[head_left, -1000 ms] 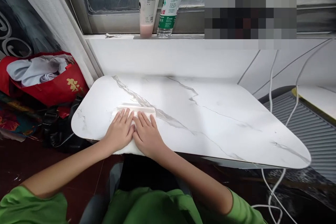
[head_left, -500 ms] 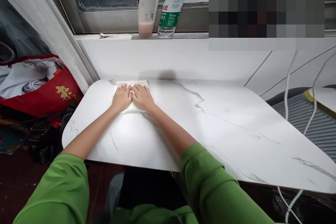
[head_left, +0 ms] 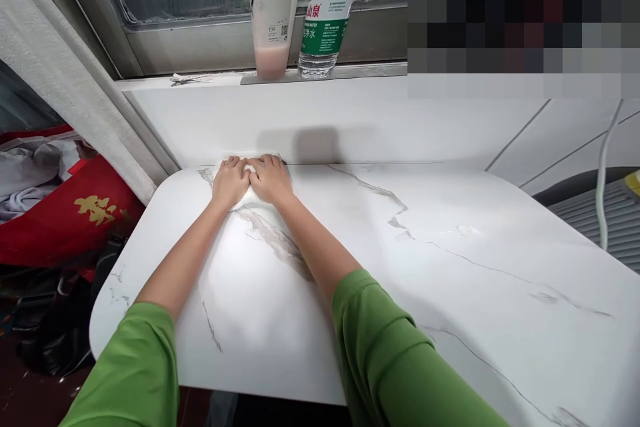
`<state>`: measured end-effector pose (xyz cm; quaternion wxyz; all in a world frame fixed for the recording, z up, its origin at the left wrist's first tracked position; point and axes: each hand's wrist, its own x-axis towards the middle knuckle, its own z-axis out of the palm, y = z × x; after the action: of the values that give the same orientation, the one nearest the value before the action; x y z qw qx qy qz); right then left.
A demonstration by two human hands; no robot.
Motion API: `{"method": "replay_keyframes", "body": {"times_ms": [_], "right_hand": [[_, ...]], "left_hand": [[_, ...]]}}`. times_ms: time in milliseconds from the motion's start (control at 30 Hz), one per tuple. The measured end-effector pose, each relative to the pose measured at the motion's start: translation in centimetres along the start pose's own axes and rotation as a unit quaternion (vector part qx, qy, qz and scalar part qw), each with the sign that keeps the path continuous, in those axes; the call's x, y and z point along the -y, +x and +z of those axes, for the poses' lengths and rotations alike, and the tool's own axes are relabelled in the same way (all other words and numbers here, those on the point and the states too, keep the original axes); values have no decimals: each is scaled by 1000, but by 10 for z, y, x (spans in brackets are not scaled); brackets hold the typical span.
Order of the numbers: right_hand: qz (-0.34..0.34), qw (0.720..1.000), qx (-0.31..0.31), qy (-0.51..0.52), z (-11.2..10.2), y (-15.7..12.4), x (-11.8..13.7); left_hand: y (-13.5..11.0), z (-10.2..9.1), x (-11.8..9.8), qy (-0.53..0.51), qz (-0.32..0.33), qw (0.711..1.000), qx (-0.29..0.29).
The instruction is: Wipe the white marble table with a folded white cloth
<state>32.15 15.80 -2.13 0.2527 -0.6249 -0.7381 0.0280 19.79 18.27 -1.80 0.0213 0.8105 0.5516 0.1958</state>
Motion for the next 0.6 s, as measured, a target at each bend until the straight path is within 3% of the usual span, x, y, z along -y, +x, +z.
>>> {"method": "replay_keyframes", "body": {"times_ms": [167,333,467,600], "right_hand": [[-11,1000,6,-14,-1,-3,0],[-27,999,4,-32,-7,-24,1],[-39,998,15,-56,-18,-61,-2],[-49,994,42,-83,-39,-123,-13]], "left_hand": [[-5,-3,-2,13,-8,1000,4],[-27,-10,-16,49,7,999,13],[-58,-16,-39,66,31,997,32],[-107,-20,-73,44,87,992,75]]}}
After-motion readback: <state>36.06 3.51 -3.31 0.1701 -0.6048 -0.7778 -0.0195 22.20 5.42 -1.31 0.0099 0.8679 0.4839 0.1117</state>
